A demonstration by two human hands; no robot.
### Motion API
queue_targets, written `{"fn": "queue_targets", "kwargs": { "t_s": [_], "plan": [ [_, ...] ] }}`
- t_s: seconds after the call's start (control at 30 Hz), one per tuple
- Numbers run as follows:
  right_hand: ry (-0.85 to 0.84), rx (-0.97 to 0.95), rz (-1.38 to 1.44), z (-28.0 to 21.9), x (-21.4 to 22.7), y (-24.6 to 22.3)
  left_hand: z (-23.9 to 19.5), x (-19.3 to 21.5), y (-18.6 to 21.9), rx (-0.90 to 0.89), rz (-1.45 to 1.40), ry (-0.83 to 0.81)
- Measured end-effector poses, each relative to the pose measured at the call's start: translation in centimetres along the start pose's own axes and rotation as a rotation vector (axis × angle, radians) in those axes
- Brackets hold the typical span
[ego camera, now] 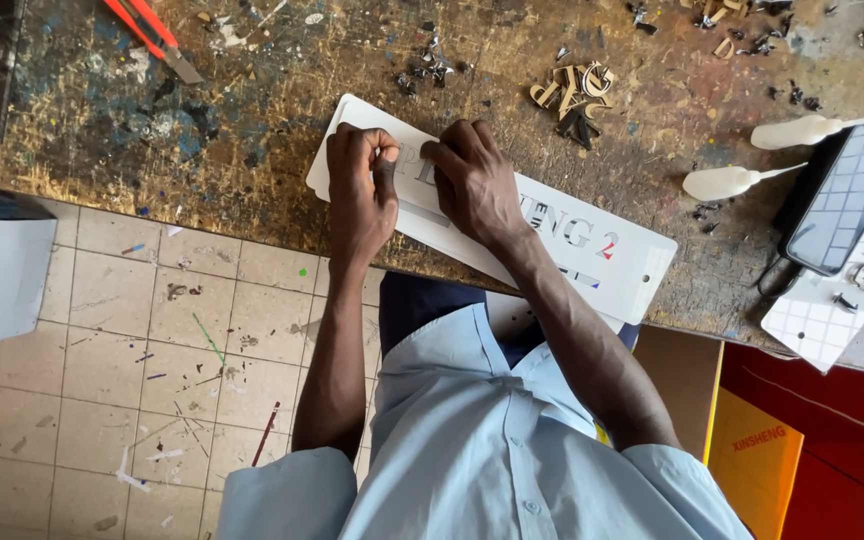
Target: Applying glue to the back of gold-colored letters and mounting them onto a white sign board.
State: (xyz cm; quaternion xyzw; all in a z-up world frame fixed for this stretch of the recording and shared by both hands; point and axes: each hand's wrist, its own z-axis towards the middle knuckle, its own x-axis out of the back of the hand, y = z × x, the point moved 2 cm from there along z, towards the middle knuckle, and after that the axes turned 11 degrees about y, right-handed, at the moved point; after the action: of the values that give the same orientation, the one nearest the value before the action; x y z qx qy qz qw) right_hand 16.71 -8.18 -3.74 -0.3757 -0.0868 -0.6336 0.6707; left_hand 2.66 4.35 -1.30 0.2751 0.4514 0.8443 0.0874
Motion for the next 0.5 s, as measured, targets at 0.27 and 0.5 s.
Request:
{"fn": "queue_targets", "kwargs": {
  "t_s": [0.27, 0.5],
  "plan": [
    [-0.005, -0.080, 0.166, 1.1, 1.4, 0.3, 0.3, -0.3, 0.8, -0.061, -0.010, 0.010],
    [-0.025, 0.017, 0.056, -0.1, 0.8, 0.7, 0.1, -0.4, 0.1, -0.066, -0.041, 0.024]
  ]
}}
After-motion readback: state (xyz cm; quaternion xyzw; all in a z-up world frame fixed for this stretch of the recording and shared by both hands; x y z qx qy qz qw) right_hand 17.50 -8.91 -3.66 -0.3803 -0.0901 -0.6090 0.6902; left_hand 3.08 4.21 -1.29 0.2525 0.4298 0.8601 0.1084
